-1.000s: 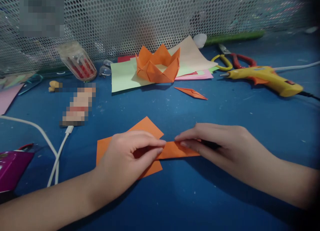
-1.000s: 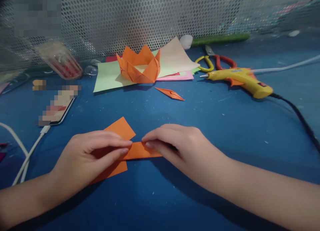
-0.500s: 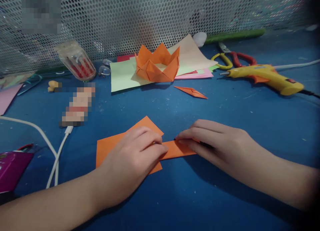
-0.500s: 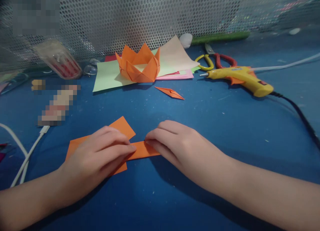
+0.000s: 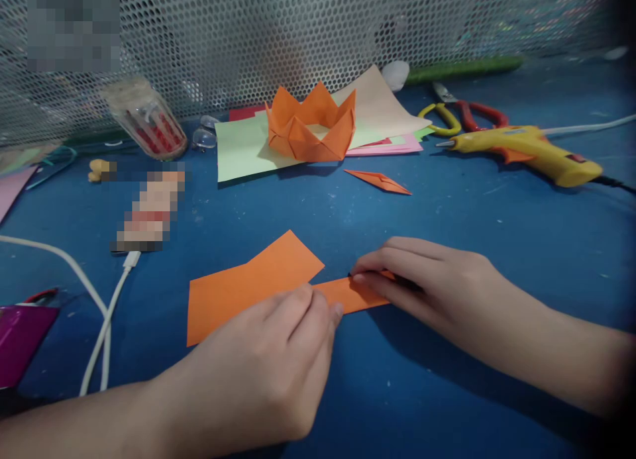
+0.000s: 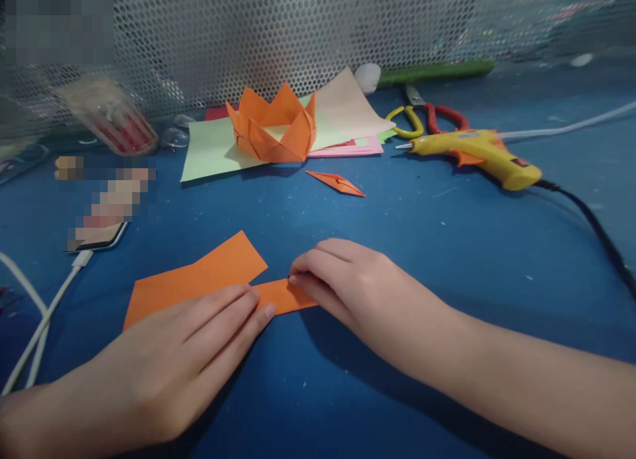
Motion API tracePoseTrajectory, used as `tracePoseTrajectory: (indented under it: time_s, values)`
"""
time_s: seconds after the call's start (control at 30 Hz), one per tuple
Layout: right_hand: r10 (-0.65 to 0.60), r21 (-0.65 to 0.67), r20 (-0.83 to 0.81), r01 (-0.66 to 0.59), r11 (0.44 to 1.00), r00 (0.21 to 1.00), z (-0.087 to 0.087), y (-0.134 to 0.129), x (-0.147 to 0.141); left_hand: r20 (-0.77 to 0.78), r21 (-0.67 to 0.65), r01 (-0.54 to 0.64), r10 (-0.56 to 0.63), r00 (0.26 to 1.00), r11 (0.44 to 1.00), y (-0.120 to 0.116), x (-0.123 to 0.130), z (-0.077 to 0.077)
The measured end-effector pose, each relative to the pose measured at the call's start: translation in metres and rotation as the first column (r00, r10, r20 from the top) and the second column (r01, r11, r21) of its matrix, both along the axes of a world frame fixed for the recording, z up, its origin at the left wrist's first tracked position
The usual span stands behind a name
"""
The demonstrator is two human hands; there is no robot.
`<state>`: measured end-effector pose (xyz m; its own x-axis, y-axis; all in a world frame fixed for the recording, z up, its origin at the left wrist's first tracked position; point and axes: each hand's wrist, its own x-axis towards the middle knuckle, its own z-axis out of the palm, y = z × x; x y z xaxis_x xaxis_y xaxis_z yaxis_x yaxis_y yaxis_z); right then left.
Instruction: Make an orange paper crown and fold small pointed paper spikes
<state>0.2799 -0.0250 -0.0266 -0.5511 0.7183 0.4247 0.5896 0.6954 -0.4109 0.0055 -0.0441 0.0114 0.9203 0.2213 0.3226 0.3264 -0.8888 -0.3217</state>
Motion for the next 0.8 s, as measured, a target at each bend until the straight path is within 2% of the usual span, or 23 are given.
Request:
tracePoseTrajectory:
  time_s: [0.13,0.4,0.53,0.7,0.8]
  values:
    - [-0.012,-0.003,0.019,0.012,1.000,1.000,-0.0004,0.0007,0.0007,0.011,0.010,-0.016,0.016,1.000,1.000,0.0017,0.0018,-0.0023]
    - [-0.002,0.134,0.073,-0.008,0.991,0.997,-0.0012,0.0001,-0.0007,-0.025,0.008,-0.032,0.032,0.999,0.999,-0.0007,0.0047,-0.0001]
    - [-0.006,0.104,0.070,-0.001,0.995,0.998,-0.0009,-0.0006,-0.0007,-0.093,-0.029,-0.047,0.044,0.995,0.998,-0.0036,0.0087,0.0016]
    - [0.010,0.123,0.095,-0.022,0.992,0.995,-0.0007,-0.0001,-0.0009,-0.023,-0.108,-0.078,0.076,0.997,0.991,-0.0062,0.0086,-0.0003]
    - [0.027,0.116,0.096,-0.038,0.993,0.995,-0.0020,0.0020,-0.0009,-0.058,-0.117,-0.086,0.079,0.995,0.989,-0.0076,0.0056,-0.0038]
